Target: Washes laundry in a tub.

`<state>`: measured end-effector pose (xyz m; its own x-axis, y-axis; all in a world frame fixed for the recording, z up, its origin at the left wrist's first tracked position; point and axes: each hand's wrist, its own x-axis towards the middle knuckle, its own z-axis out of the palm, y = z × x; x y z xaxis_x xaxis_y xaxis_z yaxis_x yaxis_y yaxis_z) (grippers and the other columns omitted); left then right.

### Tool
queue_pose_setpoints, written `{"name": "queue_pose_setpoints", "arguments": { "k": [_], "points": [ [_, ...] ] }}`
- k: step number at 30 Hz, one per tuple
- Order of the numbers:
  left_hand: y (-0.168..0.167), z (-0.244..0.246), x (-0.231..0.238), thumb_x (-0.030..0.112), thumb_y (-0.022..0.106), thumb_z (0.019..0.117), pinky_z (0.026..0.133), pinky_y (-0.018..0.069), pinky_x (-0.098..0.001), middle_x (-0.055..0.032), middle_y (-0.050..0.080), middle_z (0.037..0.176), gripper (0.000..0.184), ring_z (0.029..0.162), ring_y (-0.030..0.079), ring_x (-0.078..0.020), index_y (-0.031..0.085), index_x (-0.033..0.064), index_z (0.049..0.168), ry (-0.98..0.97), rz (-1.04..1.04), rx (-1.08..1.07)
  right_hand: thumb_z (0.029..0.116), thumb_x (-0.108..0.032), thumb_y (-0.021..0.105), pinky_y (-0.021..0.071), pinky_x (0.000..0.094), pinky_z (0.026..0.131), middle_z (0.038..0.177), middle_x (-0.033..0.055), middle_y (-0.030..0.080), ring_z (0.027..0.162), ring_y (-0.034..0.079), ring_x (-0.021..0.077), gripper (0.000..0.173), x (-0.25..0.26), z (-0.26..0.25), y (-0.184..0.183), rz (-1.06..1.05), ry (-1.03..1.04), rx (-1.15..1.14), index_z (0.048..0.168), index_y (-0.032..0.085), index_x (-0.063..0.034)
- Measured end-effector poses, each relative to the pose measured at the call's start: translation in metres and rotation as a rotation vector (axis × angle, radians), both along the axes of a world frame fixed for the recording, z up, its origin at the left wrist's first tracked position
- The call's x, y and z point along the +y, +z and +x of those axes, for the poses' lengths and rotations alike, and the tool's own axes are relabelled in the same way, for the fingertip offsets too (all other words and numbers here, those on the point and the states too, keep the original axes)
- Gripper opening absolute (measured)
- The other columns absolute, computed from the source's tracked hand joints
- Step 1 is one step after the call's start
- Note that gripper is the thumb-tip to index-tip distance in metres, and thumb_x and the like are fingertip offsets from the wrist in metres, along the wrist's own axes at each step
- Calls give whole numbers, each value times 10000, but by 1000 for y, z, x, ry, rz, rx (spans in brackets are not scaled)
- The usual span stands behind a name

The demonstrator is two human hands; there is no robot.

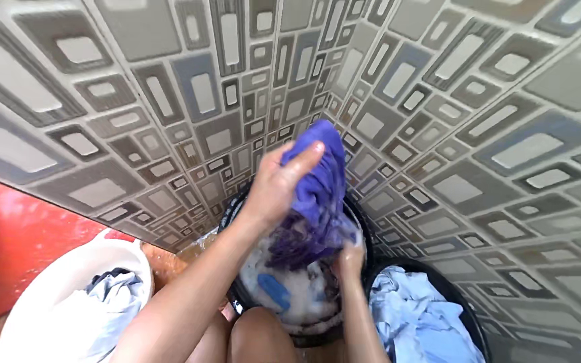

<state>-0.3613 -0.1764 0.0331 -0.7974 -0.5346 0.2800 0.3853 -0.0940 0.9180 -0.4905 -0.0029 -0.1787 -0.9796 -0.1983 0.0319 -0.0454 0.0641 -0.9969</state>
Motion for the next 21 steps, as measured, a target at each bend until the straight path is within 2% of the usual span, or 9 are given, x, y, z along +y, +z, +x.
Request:
{"name": "queue_pose_setpoints", "arguments": {
  "k": [3, 5, 7, 9, 11, 13, 15, 18, 21],
  "points": [
    [4, 10, -18, 385, 468, 1081, 682, 601, -231, 37, 712, 942, 307, 780, 685, -36, 637, 178, 1232, 126, 35, 151, 986, -27, 460, 598, 324, 794, 999, 53, 656, 849, 665, 98, 284, 8, -39, 69, -199, -4, 179, 1254, 536, 28],
    [-5, 15, -24, 377, 491, 1076, 709, 603, -229, 46, 710, 984, 298, 814, 687, -28, 614, 189, 1272, 203, -37, 153, 956, -55, 510, 596, 325, 749, 970, -14, 656, 802, 656, 77, 273, 13, -61, 103, -194, 97, 281, 1224, 558, -61],
    [-27, 15, -25, 364, 558, 1046, 657, 588, -227, 35, 697, 953, 293, 767, 670, -25, 628, 159, 1244, 293, -225, 46, 943, -53, 538, 597, 313, 760, 1041, -19, 636, 846, 654, 66, 324, 13, -74, 113, -105, 180, 357, 1264, 515, -92],
    [-59, 5, -25, 303, 626, 997, 726, 584, -315, -41, 673, 966, 270, 828, 661, -100, 662, 62, 1115, 310, -433, -71, 930, -29, 563, 576, 343, 830, 1105, 61, 643, 943, 651, 108, 356, 10, -84, 97, 70, 184, 410, 1284, 539, -23],
    [-95, -13, -33, 287, 677, 966, 903, 527, -484, -141, 663, 1058, 298, 1012, 637, -251, 677, 13, 1083, 196, -555, -250, 924, 1, 616, 536, 490, 938, 1201, 220, 649, 1099, 641, 293, 341, 8, -94, 63, 326, 108, 402, 1262, 604, 43],
    [-133, -22, -51, 252, 644, 1009, 1060, 468, -537, -178, 631, 1314, 394, 1229, 601, -304, 599, 49, 1344, -23, -575, -479, 929, -55, 660, 454, 638, 1033, 1317, 347, 561, 1238, 553, 485, 378, 13, -94, 13, 554, 59, 265, 1286, 611, 60],
    [-163, -21, -72, 217, 609, 1030, 1134, 418, -526, -182, 524, 1488, 547, 1350, 532, -317, 433, 110, 1537, -209, -520, -708, 992, -156, 624, 468, 618, 1040, 1276, 337, 604, 1206, 592, 466, 393, 14, -76, -34, 660, 132, 131, 1310, 591, 73],
    [-192, -8, -92, 214, 531, 1071, 1088, 427, -526, -269, 556, 1403, 446, 1274, 568, -374, 492, -7, 1457, -353, -393, -1027, 1026, -111, 569, 544, 521, 960, 1115, 255, 703, 1044, 696, 350, 297, 4, -16, -80, 668, 474, -59, 1236, 633, 88],
    [-228, 2, -95, 225, 467, 1095, 1077, 417, -532, -300, 572, 1350, 413, 1241, 572, -394, 544, -67, 1376, -431, -322, -1281, 1011, -181, 642, 492, 509, 1059, 1262, 276, 663, 1188, 651, 377, 413, -12, 33, -115, 789, 747, -241, 1332, 598, 75]
  ]
}}
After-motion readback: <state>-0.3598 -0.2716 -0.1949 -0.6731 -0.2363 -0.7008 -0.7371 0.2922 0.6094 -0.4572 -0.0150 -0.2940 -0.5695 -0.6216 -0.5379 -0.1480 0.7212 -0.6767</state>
